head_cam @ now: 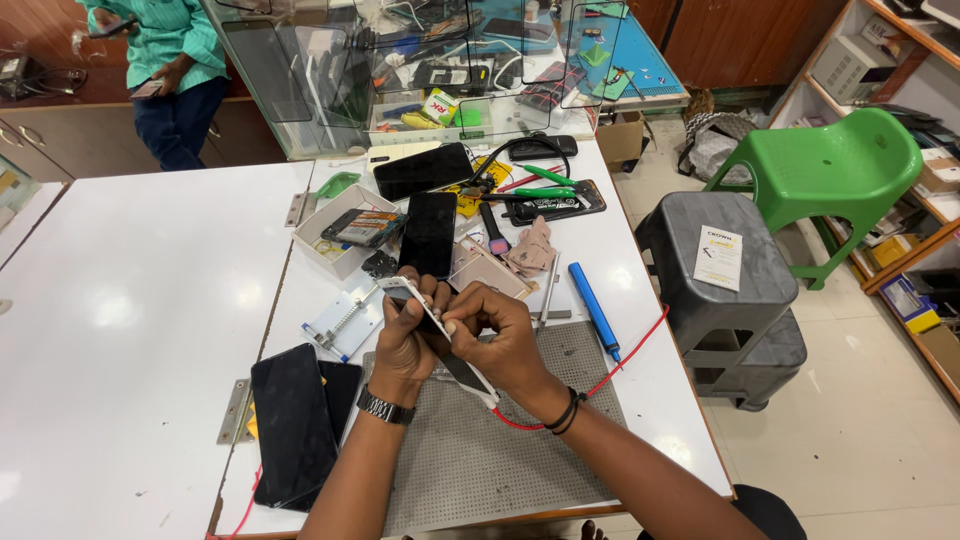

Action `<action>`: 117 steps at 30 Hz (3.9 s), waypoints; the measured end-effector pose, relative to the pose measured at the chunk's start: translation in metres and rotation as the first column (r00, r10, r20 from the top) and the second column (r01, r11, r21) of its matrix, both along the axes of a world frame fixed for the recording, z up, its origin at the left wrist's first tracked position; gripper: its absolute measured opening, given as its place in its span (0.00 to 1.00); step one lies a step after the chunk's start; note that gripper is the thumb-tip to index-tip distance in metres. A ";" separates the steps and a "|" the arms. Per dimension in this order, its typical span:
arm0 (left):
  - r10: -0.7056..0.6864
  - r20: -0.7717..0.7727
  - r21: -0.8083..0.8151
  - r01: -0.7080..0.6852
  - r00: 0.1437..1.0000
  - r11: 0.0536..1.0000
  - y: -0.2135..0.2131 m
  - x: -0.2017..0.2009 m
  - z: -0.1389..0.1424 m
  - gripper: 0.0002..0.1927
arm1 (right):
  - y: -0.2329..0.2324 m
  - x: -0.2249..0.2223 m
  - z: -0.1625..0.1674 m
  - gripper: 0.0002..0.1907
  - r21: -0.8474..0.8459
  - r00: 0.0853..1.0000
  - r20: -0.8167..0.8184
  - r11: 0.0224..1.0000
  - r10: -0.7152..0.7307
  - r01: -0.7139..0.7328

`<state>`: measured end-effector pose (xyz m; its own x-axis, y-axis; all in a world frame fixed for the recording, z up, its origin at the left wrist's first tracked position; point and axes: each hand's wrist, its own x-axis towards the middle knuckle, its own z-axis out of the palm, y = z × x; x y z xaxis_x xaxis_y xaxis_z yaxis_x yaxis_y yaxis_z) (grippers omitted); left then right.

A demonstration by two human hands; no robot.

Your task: The person repairs a disassembled smartphone on a workbench. They use a blue handheld hot-air tool on the phone's internal board, then hold the phone frame and press a battery and flex cable into place, and finally work on the phone's edge and screen assembly with their fingers.

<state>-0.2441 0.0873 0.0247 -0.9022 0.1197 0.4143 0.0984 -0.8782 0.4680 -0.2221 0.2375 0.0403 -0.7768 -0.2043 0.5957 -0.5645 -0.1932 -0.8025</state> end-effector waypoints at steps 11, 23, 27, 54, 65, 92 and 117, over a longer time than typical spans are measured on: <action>-0.007 0.006 -0.008 0.007 1.000 1.000 0.001 0.001 -0.001 0.23 | 0.003 0.000 -0.001 0.04 0.003 1.000 0.003 1.000 0.024 -0.024; -0.005 0.000 0.000 0.005 1.000 1.000 0.002 0.001 0.001 0.23 | 0.004 0.002 0.002 0.05 -0.019 0.995 0.071 0.998 0.066 -0.064; -0.026 -0.006 0.016 0.026 1.000 1.000 0.002 0.000 -0.001 0.23 | 0.004 0.001 0.002 0.05 -0.020 0.996 0.062 0.998 0.069 -0.068; -0.027 -0.021 -0.007 0.027 0.999 1.000 0.000 -0.003 0.000 0.24 | 0.000 -0.001 -0.001 0.05 -0.047 0.998 0.032 0.997 0.056 -0.054; -0.040 -0.020 -0.002 0.040 0.999 0.999 -0.001 -0.003 0.000 0.23 | 0.000 -0.001 -0.001 0.04 -0.059 0.997 0.022 0.996 0.075 -0.073; -0.004 0.013 -0.017 0.004 1.000 1.000 -0.003 0.001 0.005 0.25 | -0.006 -0.002 0.000 0.05 -0.054 0.998 0.020 0.996 0.065 -0.064; -0.022 -0.001 -0.002 0.022 1.000 1.000 -0.003 -0.001 0.001 0.25 | -0.005 -0.003 -0.002 0.05 -0.042 0.999 -0.001 0.998 0.054 -0.054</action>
